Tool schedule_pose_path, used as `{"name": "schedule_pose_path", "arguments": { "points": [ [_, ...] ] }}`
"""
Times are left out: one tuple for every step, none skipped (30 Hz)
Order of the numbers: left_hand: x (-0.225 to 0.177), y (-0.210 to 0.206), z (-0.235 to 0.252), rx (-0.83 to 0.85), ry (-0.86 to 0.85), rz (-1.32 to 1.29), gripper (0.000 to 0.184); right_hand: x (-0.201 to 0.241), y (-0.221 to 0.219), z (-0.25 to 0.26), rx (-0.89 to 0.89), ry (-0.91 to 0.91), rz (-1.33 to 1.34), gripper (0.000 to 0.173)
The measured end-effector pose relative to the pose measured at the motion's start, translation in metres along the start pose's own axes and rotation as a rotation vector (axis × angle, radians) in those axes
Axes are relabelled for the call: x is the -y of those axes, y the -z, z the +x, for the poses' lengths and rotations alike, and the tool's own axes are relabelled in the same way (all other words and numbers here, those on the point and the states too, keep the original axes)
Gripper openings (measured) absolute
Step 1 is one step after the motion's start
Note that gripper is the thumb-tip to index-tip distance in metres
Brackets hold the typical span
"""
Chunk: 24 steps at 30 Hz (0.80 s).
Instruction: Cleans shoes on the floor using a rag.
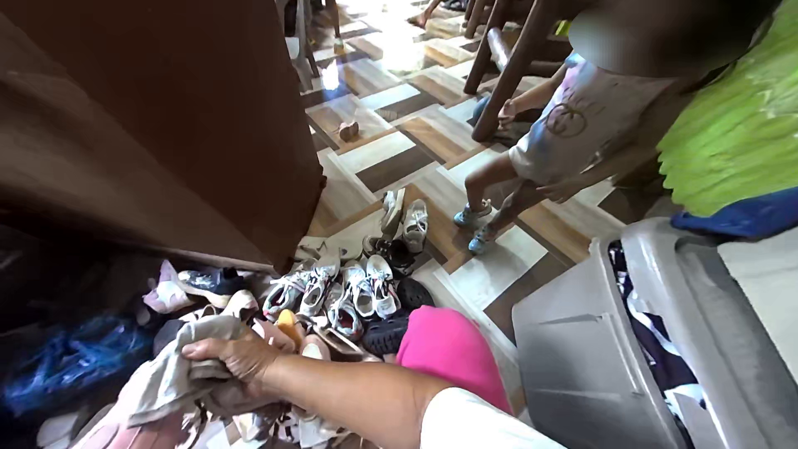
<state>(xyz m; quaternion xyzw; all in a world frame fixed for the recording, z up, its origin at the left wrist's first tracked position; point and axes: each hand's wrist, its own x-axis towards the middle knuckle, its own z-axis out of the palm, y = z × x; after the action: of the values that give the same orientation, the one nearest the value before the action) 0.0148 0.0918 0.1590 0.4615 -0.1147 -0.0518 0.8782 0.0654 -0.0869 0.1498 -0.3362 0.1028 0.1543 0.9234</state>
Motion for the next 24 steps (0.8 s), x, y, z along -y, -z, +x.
{"name": "schedule_pose_path", "arguments": {
  "points": [
    [-0.004,0.002,-0.003,0.033,0.051,0.234,0.069,-0.006,0.005,-0.001,-0.040,-0.026,0.034,0.020],
    [-0.008,0.004,-0.010,0.037,0.130,0.492,0.059,-0.015,0.012,-0.003,-0.073,-0.065,0.059,0.021],
    [-0.011,0.003,-0.017,0.043,0.235,0.713,0.045,-0.024,0.020,-0.005,-0.107,-0.120,0.076,0.025],
    [-0.010,-0.003,-0.022,0.040,0.313,0.862,0.034,-0.032,0.028,-0.009,-0.137,-0.172,0.072,0.028],
    [-0.005,-0.005,-0.026,0.025,0.362,0.922,0.030,-0.040,0.036,-0.014,-0.159,-0.202,0.054,0.032],
    [0.002,-0.003,-0.029,-0.010,0.374,0.910,0.027,-0.047,0.041,-0.019,-0.183,-0.208,0.037,0.037],
    [0.011,-0.002,-0.031,-0.083,0.360,0.877,0.020,-0.053,0.043,-0.024,-0.205,-0.190,0.010,0.044],
    [0.021,-0.004,-0.031,-0.161,0.343,0.826,0.016,-0.056,0.044,-0.026,-0.222,-0.143,-0.041,0.053],
    [0.030,-0.006,-0.031,-0.225,0.321,0.755,0.018,-0.057,0.046,-0.026,-0.221,-0.079,-0.130,0.063],
    [0.040,-0.011,-0.031,-0.282,0.287,0.676,0.020,-0.058,0.049,-0.025,-0.213,0.016,-0.252,0.068],
    [0.049,-0.017,-0.030,-0.338,0.241,0.606,0.022,-0.060,0.053,-0.023,-0.201,0.130,-0.389,0.072],
    [0.056,-0.023,-0.028,-0.369,0.196,0.544,0.025,-0.063,0.055,-0.023,-0.186,0.225,-0.520,0.073],
    [0.061,-0.029,-0.024,-0.390,0.155,0.494,0.029,-0.065,0.053,-0.027,-0.168,0.297,-0.611,0.071],
    [0.062,-0.032,-0.022,-0.400,0.116,0.448,0.030,-0.069,0.048,-0.032,-0.137,0.366,-0.654,0.068],
    [0.062,-0.033,-0.020,-0.405,0.079,0.400,0.030,-0.074,0.044,-0.038,-0.092,0.417,-0.666,0.067],
    [0.059,-0.033,-0.020,-0.403,0.053,0.354,0.032,-0.079,0.041,-0.044,-0.036,0.440,-0.682,0.066],
    [0.055,-0.033,-0.020,-0.417,0.034,0.327,0.039,-0.085,0.039,-0.050,0.026,0.478,-0.702,0.065],
    [0.052,-0.033,-0.020,-0.453,0.024,0.325,0.046,-0.089,0.037,-0.054,0.103,0.531,-0.716,0.064],
    [0.049,-0.033,-0.021,-0.510,0.018,0.321,0.051,-0.091,0.037,-0.057,0.184,0.581,-0.726,0.063],
    [0.047,-0.033,-0.022,-0.562,0.022,0.312,0.053,-0.091,0.037,-0.056,0.243,0.620,-0.743,0.061],
    [0.046,-0.034,-0.024,-0.591,0.033,0.300,0.052,-0.089,0.039,-0.053,0.277,0.626,-0.761,0.061],
    [0.047,-0.037,-0.027,-0.607,0.050,0.294,0.051,-0.085,0.041,-0.049,0.264,0.598,-0.770,0.061],
    [0.049,-0.041,-0.030,-0.606,0.066,0.286,0.048,-0.078,0.043,-0.045,0.204,0.547,-0.772,0.060],
    [0.052,-0.046,-0.033,-0.599,0.085,0.294,0.043,-0.072,0.044,-0.041,0.118,0.472,-0.785,0.059]
  ]
}}
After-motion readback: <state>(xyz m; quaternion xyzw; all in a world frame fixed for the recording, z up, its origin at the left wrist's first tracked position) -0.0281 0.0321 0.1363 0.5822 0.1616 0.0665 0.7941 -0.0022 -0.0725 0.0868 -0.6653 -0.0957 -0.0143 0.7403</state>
